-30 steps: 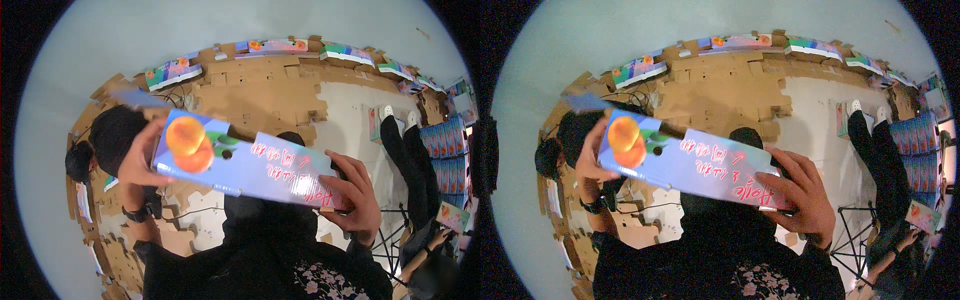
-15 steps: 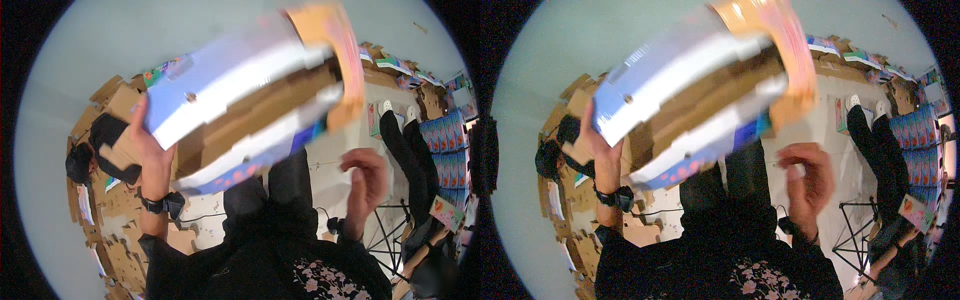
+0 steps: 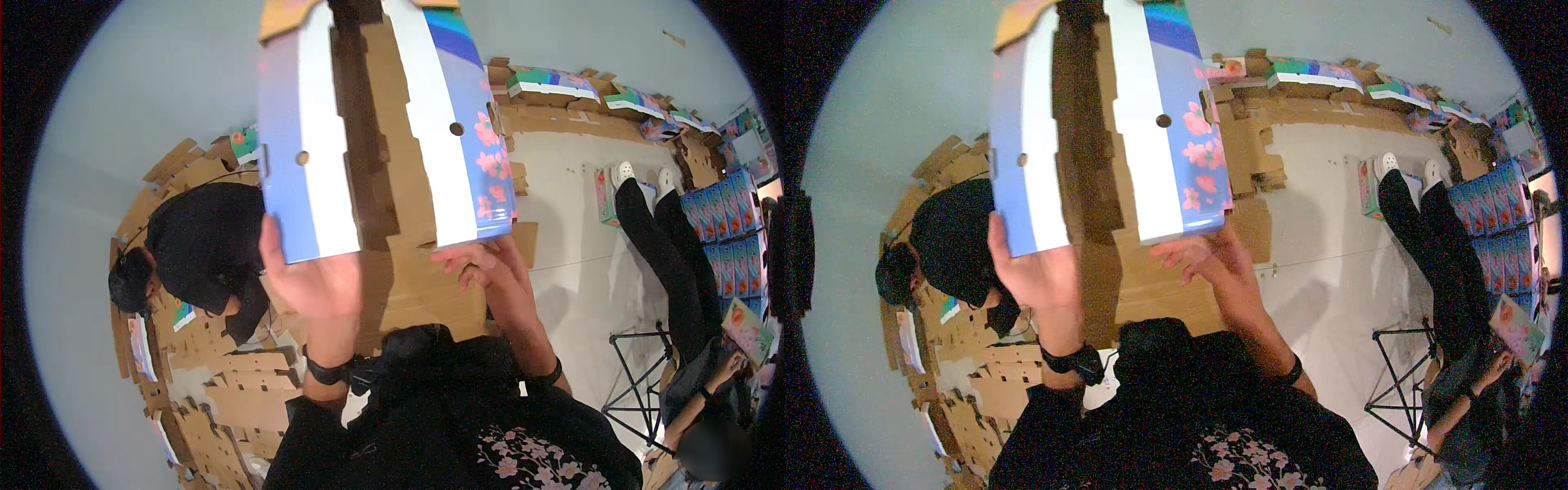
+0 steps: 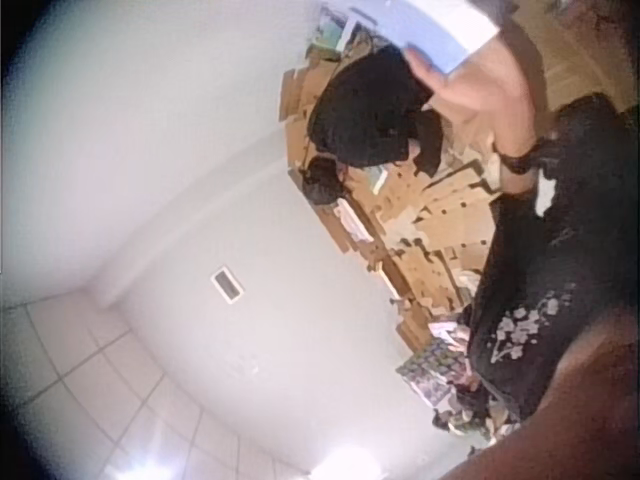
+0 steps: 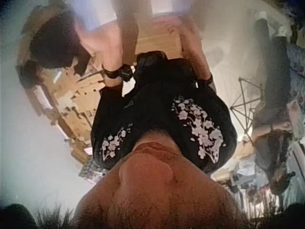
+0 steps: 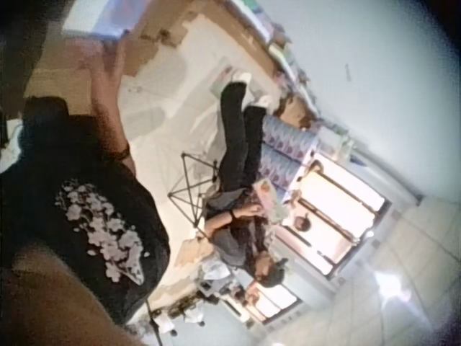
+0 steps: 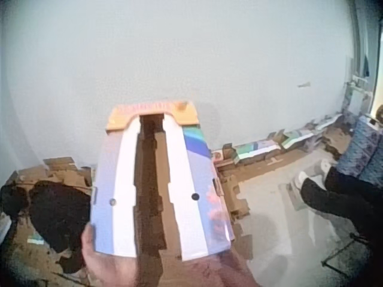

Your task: The recorder folds and assembles cardboard fruit boxes.

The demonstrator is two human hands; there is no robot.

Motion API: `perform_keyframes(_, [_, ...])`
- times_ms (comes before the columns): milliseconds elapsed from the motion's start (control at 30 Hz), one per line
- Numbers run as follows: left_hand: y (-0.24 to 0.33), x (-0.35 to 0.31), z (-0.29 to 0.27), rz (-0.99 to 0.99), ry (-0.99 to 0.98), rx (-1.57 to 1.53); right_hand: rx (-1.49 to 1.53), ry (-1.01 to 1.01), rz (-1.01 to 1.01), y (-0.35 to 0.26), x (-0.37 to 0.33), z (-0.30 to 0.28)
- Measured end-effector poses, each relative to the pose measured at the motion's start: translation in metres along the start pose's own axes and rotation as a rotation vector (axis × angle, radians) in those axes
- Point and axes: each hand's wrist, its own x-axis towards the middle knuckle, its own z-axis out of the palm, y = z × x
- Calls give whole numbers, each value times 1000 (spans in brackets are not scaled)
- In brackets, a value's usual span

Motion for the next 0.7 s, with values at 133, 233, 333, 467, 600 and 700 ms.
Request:
perform_keyframes(133, [-19,-12,-21,91,230,94,147,137,-93,5,2,0])
perform_keyframes(233, [-36,-29,-41,71,372,159,167,121,-172,13,9,2])
perform_keyframes(333, [-40,-47,-64,19,389,161,132,260,-120,27,10,-5])
perform_keyframes(467, [-40,-69,-96,-93,542,119,124,449,130,60,-5,-32])
perform_keyframes(600, [-36,-88,-123,-177,485,409,184,379,319,83,-29,-66])
perform_keyframes(700, [-23,-98,-139,-308,526,604,-209,355,415,78,-54,-92])
